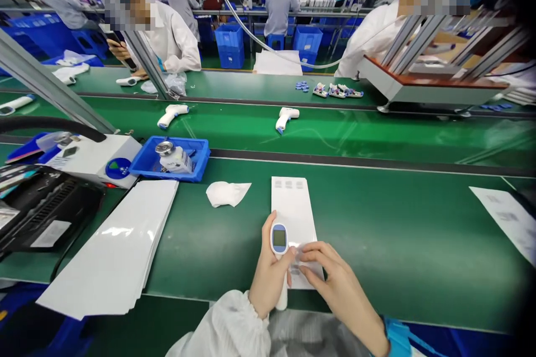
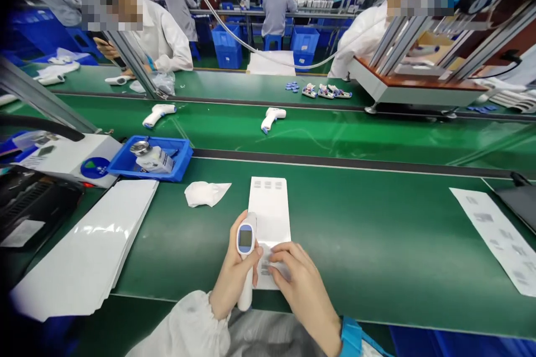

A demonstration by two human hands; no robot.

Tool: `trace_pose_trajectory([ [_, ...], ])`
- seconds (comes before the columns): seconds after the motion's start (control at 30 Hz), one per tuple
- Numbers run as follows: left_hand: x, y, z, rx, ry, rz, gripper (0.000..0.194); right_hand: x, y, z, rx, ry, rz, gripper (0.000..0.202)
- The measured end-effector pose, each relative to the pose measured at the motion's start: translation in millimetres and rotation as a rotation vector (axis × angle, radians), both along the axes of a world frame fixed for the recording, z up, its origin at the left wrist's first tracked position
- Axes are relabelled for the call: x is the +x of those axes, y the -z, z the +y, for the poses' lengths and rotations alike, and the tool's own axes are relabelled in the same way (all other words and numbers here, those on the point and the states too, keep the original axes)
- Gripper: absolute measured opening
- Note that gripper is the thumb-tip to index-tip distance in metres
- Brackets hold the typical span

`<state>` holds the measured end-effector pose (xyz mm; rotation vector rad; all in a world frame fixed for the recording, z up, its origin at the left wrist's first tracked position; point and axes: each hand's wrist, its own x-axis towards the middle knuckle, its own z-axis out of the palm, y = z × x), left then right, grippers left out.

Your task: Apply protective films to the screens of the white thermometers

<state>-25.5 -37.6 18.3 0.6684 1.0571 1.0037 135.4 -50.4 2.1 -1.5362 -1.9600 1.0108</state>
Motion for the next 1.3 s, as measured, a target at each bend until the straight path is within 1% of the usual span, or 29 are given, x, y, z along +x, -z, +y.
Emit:
trace_pose_trajectory([
  [0.1, 7, 12.6, -7, 0.019, 0.013, 0.014, 0.071, 0, 7.0, -10, 0.079, 0.029, -0.082, 0.011],
  [0.17, 8, 15.8, -7, 0.03, 0.023, 0.044, 0.071, -2, 10.8, -12, 0.111, 0.037, -0.099, 0.011],
  [0.3, 7, 15.8, -6, 0.049, 0.025, 0.126, 0.069, -4, 13.7, -13, 0.11, 0.03, -0.106, 0.016],
  [0.4, 5, 16.8, -6, 0.071, 0.003, 0.156, 0.07, -6, 13.4, -12, 0.106, 0.028, -0.102, 0.02],
  [0.5, 2, 18.5, -2, 0.062, -0.016, 0.101, 0.073, -6, 13.5, -10, 0.1, 0.024, -0.089, 0.023],
  [0.57, 0, 19.0, 1, 0.052, 0.003, 0.057, 0.072, -6, 14.3, -7, 0.092, 0.018, -0.075, 0.024],
  [0.7, 0, 18.3, 5, 0.058, 0.031, 0.045, 0.07, -7, 16.2, 1, 0.1, 0.0, -0.052, 0.016],
  [0.87, 2, 17.2, 4, 0.036, 0.012, 0.055, 0.073, -13, 14.5, 14, 0.105, 0.023, -0.104, 0.01],
  [0.97, 2, 18.3, 3, 0.047, -0.011, 0.092, 0.075, -15, 8.0, 17, 0.092, -0.005, -0.141, 0.011],
  [1.0, 2, 19.0, 2, 0.062, -0.028, 0.117, 0.075, -15, 4.4, 16, 0.092, -0.037, -0.136, 0.013],
  [1.07, 2, 20.7, 1, 0.1, -0.066, 0.171, 0.074, -12, -5.3, 12, 0.075, -0.146, -0.091, 0.018],
  [1.13, 1, 22.3, 1, 0.145, -0.087, 0.212, 0.07, -7, -17.9, 7, -0.024, -0.287, 0.0, 0.022],
  [1.2, 1, 23.1, 2, 0.193, -0.077, 0.235, 0.065, -3, -31.4, 4, -0.18, -0.378, 0.119, 0.021],
  [1.23, 1, 23.3, 3, 0.218, -0.071, 0.24, 0.063, -2, -37.5, 5, -0.239, -0.384, 0.181, 0.02],
  [1.27, 1, 23.3, 3, 0.239, -0.062, 0.239, 0.062, -2, -42.7, 8, -0.265, -0.368, 0.233, 0.018],
  [1.3, 1, 23.3, 4, 0.249, -0.049, 0.232, 0.061, -3, -46.8, 12, -0.249, -0.33, 0.269, 0.016],
])
